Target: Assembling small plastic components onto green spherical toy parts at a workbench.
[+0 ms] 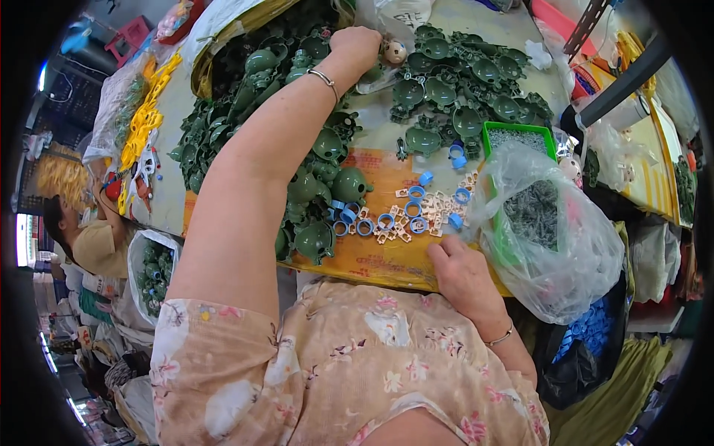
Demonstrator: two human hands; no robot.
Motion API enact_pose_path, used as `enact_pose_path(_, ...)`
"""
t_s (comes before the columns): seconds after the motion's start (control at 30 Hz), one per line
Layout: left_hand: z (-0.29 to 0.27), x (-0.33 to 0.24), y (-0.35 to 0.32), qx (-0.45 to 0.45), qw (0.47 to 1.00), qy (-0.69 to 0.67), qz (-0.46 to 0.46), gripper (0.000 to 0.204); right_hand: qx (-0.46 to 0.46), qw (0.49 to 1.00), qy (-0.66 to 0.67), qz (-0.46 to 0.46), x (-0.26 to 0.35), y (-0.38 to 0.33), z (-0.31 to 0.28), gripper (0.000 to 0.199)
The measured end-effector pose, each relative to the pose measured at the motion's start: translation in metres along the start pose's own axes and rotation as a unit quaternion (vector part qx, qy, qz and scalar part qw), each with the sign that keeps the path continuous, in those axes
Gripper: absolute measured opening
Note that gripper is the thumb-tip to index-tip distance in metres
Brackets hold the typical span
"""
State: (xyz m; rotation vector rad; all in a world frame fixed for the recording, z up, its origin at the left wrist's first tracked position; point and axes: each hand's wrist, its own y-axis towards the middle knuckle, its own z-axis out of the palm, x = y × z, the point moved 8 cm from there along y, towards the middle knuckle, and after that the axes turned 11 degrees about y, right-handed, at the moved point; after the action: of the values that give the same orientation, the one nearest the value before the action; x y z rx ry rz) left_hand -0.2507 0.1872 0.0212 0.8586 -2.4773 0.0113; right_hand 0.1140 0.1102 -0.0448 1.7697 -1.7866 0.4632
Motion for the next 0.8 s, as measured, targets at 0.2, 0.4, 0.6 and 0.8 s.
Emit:
enact_pose_path(0.2, 0.003, 0.002, -0.008, 0.008, 0.998, -0.051, -0.021, 0.021, -0.013, 1.000, -0.005, 0.001, 0.004, 0.002, 0.002, 0.010)
enact_pose_path(0.4, -0.008, 0.023, -0.030, 0.022, 0.993, -0.091, -0.074, 0.031, -0.002, 0.999, -0.032, -0.006, 0.005, -0.002, 0.002, 0.009)
enact_pose_path(0.6, -0.045, 0.043, -0.067, -0.048, 0.983, -0.162, -0.076, 0.027, -0.078, 0.996, 0.045, 0.020, 0.003, -0.004, -0.005, 0.008)
enact_pose_path(0.8, -0.052, 0.019, -0.140, -0.121, 0.897, -0.422, 0.042, 0.019, -0.215, 0.931, 0.289, 0.055, -0.025, -0.008, -0.020, 0.009)
